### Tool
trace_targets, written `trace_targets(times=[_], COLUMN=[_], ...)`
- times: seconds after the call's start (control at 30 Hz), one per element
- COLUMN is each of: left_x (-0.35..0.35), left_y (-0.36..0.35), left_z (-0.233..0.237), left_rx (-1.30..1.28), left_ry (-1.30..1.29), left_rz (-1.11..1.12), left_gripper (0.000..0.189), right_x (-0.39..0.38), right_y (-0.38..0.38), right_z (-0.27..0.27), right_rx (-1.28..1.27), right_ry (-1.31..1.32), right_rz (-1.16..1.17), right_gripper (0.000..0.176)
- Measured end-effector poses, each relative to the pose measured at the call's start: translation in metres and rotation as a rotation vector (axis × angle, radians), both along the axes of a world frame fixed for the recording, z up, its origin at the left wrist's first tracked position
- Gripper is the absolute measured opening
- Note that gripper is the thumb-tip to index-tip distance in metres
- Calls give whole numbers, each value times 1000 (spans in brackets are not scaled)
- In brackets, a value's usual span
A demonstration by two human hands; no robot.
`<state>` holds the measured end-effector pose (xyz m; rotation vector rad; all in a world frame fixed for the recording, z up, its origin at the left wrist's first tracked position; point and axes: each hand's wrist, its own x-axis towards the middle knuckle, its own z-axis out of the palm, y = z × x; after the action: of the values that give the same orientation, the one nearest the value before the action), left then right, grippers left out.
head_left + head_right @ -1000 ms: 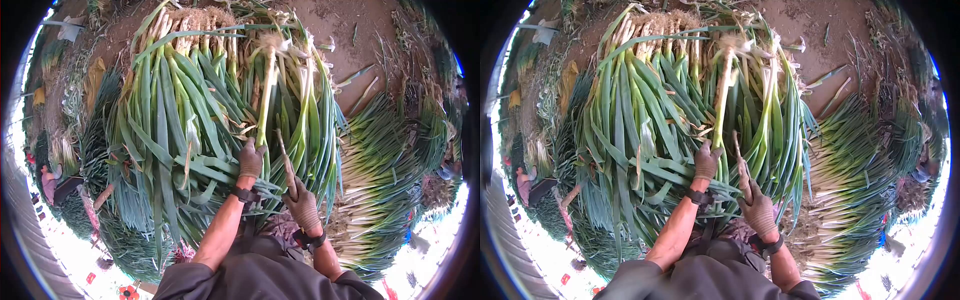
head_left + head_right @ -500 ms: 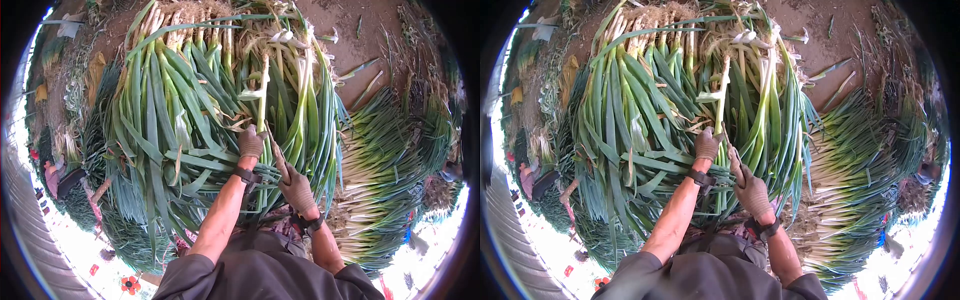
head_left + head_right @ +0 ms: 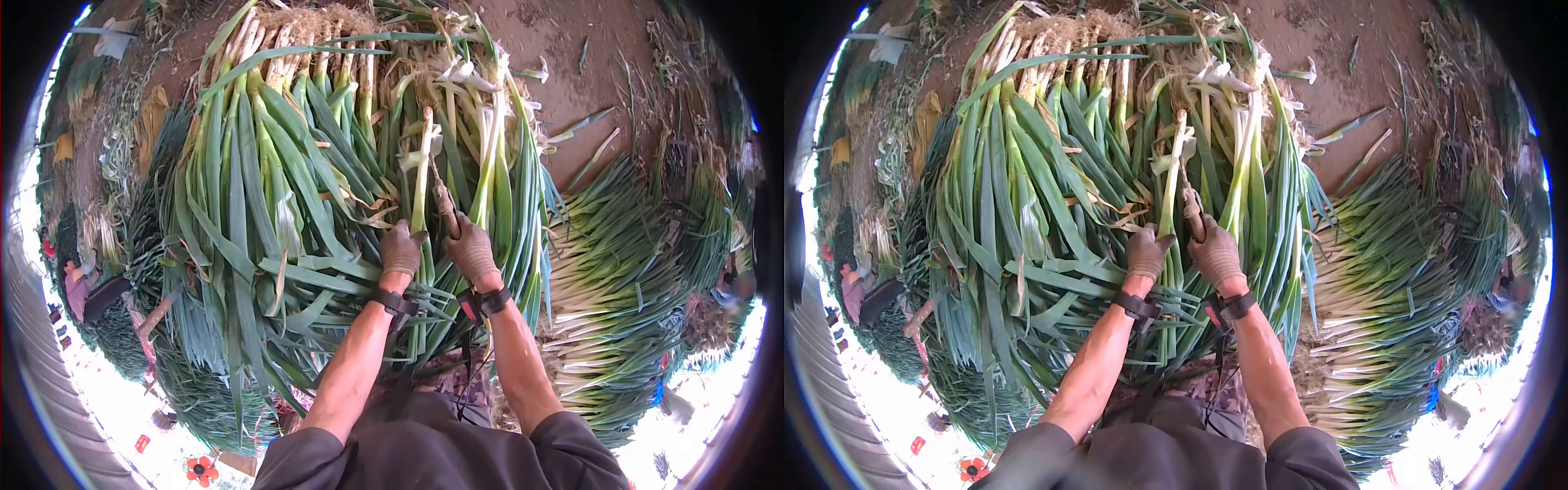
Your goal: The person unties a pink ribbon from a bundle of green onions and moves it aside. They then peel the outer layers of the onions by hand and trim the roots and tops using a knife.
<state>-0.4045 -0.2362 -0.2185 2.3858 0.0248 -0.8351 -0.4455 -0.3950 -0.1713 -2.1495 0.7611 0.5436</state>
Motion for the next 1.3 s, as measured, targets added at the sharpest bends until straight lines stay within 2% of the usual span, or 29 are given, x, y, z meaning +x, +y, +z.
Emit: trace_targets(times=[0.23, 0.57, 0.7, 0.77, 0.83, 0.97, 1.0, 1.13, 1.2, 1.23, 1.3], left_x=[0, -3, -4, -4, -4, -17, -20, -14, -9, -1, 24], left_y=[3, 3, 6, 6, 5, 7, 6, -33, -70, -90, -131], left_z=[-3, -3, -5, -4, -1, -4, -1, 55, 69, 69, 71], left_rx=[2, -20, -44, -69, -101, -208, -207, -339, -485, -461, -505], left_ry=[6, 3, -17, -8, 18, 10, -25, -37, -85, -180, -133], left_rz=[32, 46, 35, 48, 81, 162, 153, 217, 278, 205, 213], left_gripper=[39, 38, 36, 35, 35, 38, 38, 35, 30, 29, 27], right_x=[37, 85, 65, 36, 15, -17, -24, -33, -24, -23, -24], right_y=[-13, -43, -44, -37, -30, -28, -32, -52, -63, -74, -97], right_z=[-29, -80, -63, -41, -9, 5, 3, 25, 61, 71, 82], right_rx=[-54, -84, 23, 53, 107, 162, 162, 214, 213, 153, 102], right_ry=[-77, -102, -129, -163, -60, -48, 6, -41, -56, -59, -98], right_rz=[38, 85, 83, 56, 76, 49, 0, -54, -188, -216, -286], right_gripper=[40, 35, 34, 33, 32, 52, 62, 60, 54, 47, 40])
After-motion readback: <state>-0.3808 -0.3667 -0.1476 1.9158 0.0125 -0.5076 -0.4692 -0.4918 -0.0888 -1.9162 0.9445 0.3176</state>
